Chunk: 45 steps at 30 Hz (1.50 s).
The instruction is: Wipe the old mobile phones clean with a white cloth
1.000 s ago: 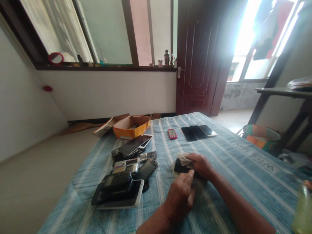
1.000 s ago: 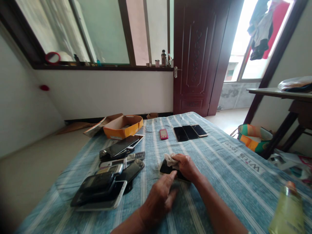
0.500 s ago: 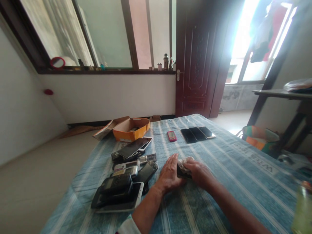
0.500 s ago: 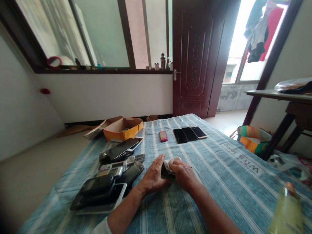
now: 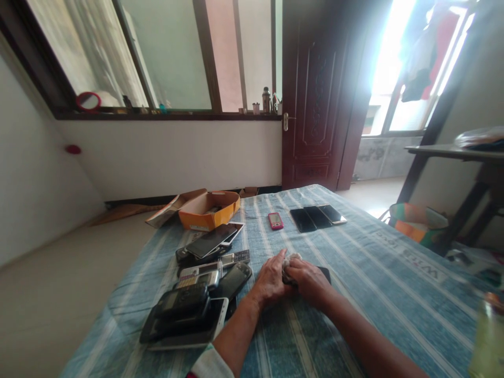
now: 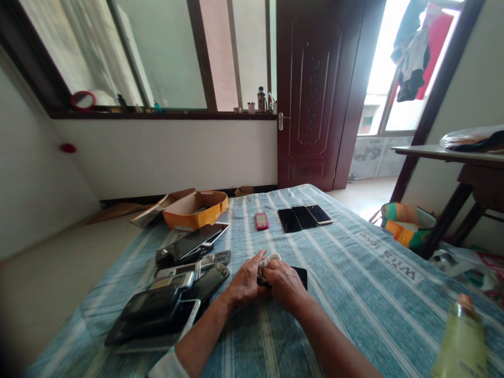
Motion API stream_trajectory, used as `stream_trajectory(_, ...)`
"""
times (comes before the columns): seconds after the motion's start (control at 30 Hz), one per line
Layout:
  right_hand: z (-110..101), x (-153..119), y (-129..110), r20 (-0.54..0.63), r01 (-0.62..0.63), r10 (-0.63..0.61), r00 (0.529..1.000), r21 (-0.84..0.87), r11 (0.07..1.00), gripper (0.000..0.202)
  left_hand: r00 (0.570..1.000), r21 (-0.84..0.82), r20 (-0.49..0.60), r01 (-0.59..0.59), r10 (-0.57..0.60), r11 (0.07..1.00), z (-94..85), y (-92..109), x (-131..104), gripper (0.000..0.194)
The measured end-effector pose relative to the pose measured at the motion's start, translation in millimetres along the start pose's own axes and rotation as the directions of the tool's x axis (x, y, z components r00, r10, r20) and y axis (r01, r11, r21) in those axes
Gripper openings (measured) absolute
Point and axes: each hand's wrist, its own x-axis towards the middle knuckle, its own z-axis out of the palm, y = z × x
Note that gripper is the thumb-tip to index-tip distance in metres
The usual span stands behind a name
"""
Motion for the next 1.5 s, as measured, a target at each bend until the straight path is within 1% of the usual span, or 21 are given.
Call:
stream_trajectory(0.13,0.2,3.2,-1.8,0.019,-0.024,0.025,1.000,-0.038,0.999,0.019,1.000,-0.002,-0.028,0.003,-0.003,1.000,1.9,-2.9,-1.5,0.103)
stream_trajectory(0.23,-7.7,-1.7,-3.2,0.055,-0.124,0.129,0.990,-0.086,0.989,0.021,0.999,-0.011,-0.051,0.014,-0.015,1.000,3.9,-4.7,-3.2,0.105)
stream_trajectory(0.3,-14.4,-8.5,-2.3,0.072,-0.213,0.224,0.972,-0.131,0.968,0.023,0.997,-0.015,-0.062,0.038,-0.039,0.999,5.1,-4.6,-4.5,0.107)
stream_trajectory(0.4,-21.1,-20.0,1.2,0.061,-0.338,0.356,0.932,-0.203,0.919,0.029,0.996,-0.021,-0.067,0.062,-0.063,0.998,6.1,-2.1,-6.9,0.107)
stream_trajectory(0.47,-21.8,-24.8,2.7,0.042,-0.390,0.412,0.910,-0.243,0.888,0.032,0.995,-0.027,-0.071,0.066,-0.068,0.997,6.6,0.3,-8.5,0.105)
stream_trajectory(0.53,-19.7,-24.6,2.0,0.022,-0.410,0.431,0.902,-0.268,0.872,0.033,0.994,-0.029,-0.078,0.073,-0.075,0.997,7.3,2.0,-9.7,0.103)
stream_trajectory(0.63,-13.2,-13.9,-4.3,0.025,-0.378,0.397,0.917,-0.258,0.889,0.032,0.993,-0.011,-0.096,0.074,-0.075,0.997,8.8,2.5,-10.7,0.102)
stream_trajectory(0.7,-8.0,-2.2,-11.0,0.049,-0.319,0.337,0.940,-0.220,0.922,0.031,0.992,0.010,-0.110,0.066,-0.064,0.998,9.1,1.9,-11.5,0.101)
stream_trajectory(0.8,-1.1,14.3,-21.1,0.071,-0.231,0.242,0.968,-0.139,0.963,0.029,0.992,0.037,-0.118,0.048,-0.044,0.998,8.2,1.2,-13.5,0.092)
stream_trajectory(0.9,2.8,19.4,-24.6,0.068,-0.190,0.197,0.978,-0.098,0.977,0.028,0.989,0.058,-0.131,0.070,-0.062,0.996,7.5,1.4,-15.1,0.089)
stream_trajectory(1.0,3.4,9.2,-16.2,0.040,-0.188,0.194,0.980,-0.119,0.975,0.030,0.983,0.063,-0.149,0.114,-0.104,0.991,8.1,3.1,-16.1,0.096)
stream_trajectory(1.07,1.3,-3.2,-5.0,-0.008,-0.206,0.207,0.978,-0.133,0.969,0.034,0.981,0.050,-0.149,0.129,-0.121,0.990,8.4,5.2,-17.0,0.101)
stream_trajectory(1.17,-4.5,-22.0,12.8,-0.055,-0.295,0.290,0.955,-0.172,0.940,0.049,0.979,0.031,-0.156,0.137,-0.130,0.990,7.7,9.4,-19.5,0.103)
stream_trajectory(1.23,-7.5,-30.8,19.5,-0.071,-0.361,0.354,0.932,-0.211,0.908,0.054,0.978,0.037,-0.162,0.141,-0.134,0.989,6.9,12.0,-21.2,0.102)
stream_trajectory(1.3,-6.9,-35.3,18.8,-0.075,-0.396,0.390,0.918,-0.250,0.884,0.053,0.976,0.053,-0.168,0.147,-0.136,0.988,6.6,13.7,-22.3,0.100)
stream_trajectory(1.37,-2.2,-36.2,11.0,-0.081,-0.384,0.377,0.923,-0.270,0.883,0.048,0.974,0.069,-0.175,0.155,-0.141,0.985,7.0,14.1,-22.3,0.100)
stream_trajectory(1.43,4.8,-34.4,-0.8,-0.087,-0.328,0.316,0.945,-0.262,0.908,0.041,0.974,0.089,-0.178,0.160,-0.143,0.983,8.0,13.4,-21.6,0.099)
stream_trajectory(1.5,10.9,-31.3,-11.7,-0.093,-0.247,0.231,0.969,-0.235,0.940,0.037,0.974,0.112,-0.182,0.160,-0.138,0.981,9.0,12.5,-20.8,0.094)
